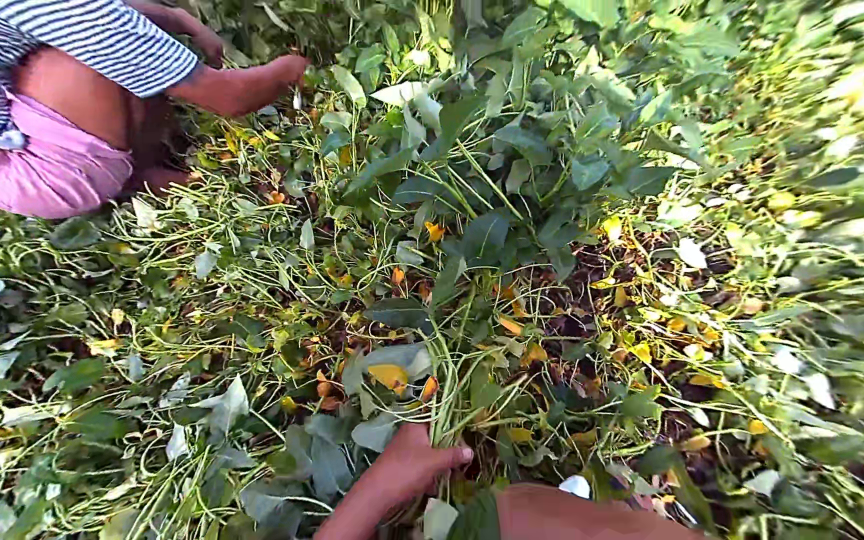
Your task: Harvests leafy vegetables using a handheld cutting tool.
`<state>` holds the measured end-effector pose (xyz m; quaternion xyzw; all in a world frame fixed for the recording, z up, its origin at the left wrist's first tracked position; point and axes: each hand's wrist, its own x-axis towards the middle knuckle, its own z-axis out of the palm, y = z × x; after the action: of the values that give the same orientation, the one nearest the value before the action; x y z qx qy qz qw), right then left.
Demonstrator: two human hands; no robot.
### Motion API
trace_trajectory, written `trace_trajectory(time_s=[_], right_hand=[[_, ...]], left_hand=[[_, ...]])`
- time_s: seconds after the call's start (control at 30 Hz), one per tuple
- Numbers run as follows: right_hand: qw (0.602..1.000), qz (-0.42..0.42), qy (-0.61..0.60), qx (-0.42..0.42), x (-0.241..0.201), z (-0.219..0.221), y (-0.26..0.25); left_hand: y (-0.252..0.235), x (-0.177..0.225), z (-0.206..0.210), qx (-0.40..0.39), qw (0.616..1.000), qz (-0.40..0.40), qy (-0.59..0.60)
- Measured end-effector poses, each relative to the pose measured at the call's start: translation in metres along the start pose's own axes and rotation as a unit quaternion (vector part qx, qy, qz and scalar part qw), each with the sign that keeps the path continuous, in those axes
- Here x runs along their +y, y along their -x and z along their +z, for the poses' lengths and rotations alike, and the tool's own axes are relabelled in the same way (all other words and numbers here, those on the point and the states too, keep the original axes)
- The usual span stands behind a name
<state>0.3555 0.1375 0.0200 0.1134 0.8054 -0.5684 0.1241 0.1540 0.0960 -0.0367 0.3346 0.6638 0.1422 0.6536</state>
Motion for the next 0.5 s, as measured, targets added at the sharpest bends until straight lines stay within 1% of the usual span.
trace_trajectory(time_s=[0.07, 0.1, 0.17, 0.2, 0.23, 0.3, 0.37, 0.4, 0.43, 0.5], right_hand=[[0.995, 0.09, -0.044, 0.021, 0.011, -0.031, 0.016], [0.987, 0.152, -0.044, 0.036, 0.023, -0.048, 0.025], [0.953, 0.293, -0.005, 0.073, 0.054, -0.076, 0.034], [0.934, 0.342, 0.013, 0.102, 0.072, -0.083, 0.03], [0.923, 0.364, 0.008, 0.126, 0.091, -0.087, 0.021], [0.923, 0.346, -0.082, 0.148, 0.118, -0.085, -0.009], [0.91, 0.333, -0.201, 0.144, 0.125, -0.073, -0.039], [0.901, 0.336, -0.236, 0.138, 0.128, -0.067, -0.048], [0.898, 0.341, -0.244, 0.13, 0.13, -0.065, -0.054], [0.918, 0.343, -0.179, 0.092, 0.136, -0.068, -0.054]], left_hand=[[0.005, 0.001, -0.02, 0.067, 0.998, 0.004, 0.017], [0.008, 0.002, -0.03, 0.096, 0.995, 0.003, 0.021], [0.01, 0.0, -0.043, 0.133, 0.991, -0.014, 0.028], [0.008, -0.002, -0.045, 0.143, 0.989, -0.021, 0.035], [0.007, -0.002, -0.043, 0.142, 0.989, -0.023, 0.042], [0.01, 0.001, -0.035, 0.126, 0.991, -0.015, 0.041], [0.014, 0.003, -0.022, 0.119, 0.993, -0.002, 0.023], [0.015, 0.004, -0.019, 0.116, 0.993, 0.004, 0.012], [0.014, 0.004, -0.018, 0.114, 0.993, 0.009, -0.004], [0.014, -0.001, -0.031, 0.114, 0.993, 0.009, -0.027]])
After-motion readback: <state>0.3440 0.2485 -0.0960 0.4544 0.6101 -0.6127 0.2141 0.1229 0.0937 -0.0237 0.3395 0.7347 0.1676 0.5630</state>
